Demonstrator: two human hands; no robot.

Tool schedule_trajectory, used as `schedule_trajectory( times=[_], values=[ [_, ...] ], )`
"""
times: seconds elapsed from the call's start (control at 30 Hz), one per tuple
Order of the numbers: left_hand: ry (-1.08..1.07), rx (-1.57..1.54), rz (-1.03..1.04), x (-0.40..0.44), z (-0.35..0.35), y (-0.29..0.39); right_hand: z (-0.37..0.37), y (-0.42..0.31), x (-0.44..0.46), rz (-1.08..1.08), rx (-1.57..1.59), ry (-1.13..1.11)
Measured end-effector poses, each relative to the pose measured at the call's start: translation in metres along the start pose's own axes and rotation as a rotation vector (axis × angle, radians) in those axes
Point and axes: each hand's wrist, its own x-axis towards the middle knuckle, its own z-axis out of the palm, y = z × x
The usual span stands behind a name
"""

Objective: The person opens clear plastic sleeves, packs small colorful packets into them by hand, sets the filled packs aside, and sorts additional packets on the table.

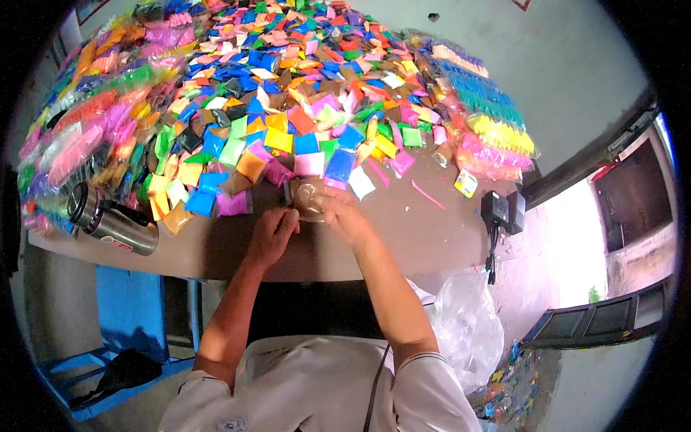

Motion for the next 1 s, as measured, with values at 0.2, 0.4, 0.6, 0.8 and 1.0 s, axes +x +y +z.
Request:
schedule_trajectory(
  times=[0.2, 0.4, 0.6, 0.8, 1.0],
  values=[
    [0.035, 0.063, 0.054, 0.001, 0.002, 0.000, 0.008, -0.003, 0.000, 0.001, -0.024, 0.000],
    [0.047, 0.098, 0.072, 0.002, 0.004, 0.000, 0.002, 0.000, 0.003, -0.001, -0.019, -0.004],
    [0.035, 0.157, 0.094, 0.000, 0.008, 0.001, -0.006, 0.000, -0.004, 0.080, 0.063, -0.003],
    [0.064, 0.237, 0.173, 0.001, 0.010, -0.002, 0.015, -0.006, -0.005, 0.040, 0.070, -0.073],
    [0.022, 0.140, 0.053, -0.001, 0.009, -0.001, 0.010, -0.001, -0.008, -0.030, 0.029, 0.018]
  ],
)
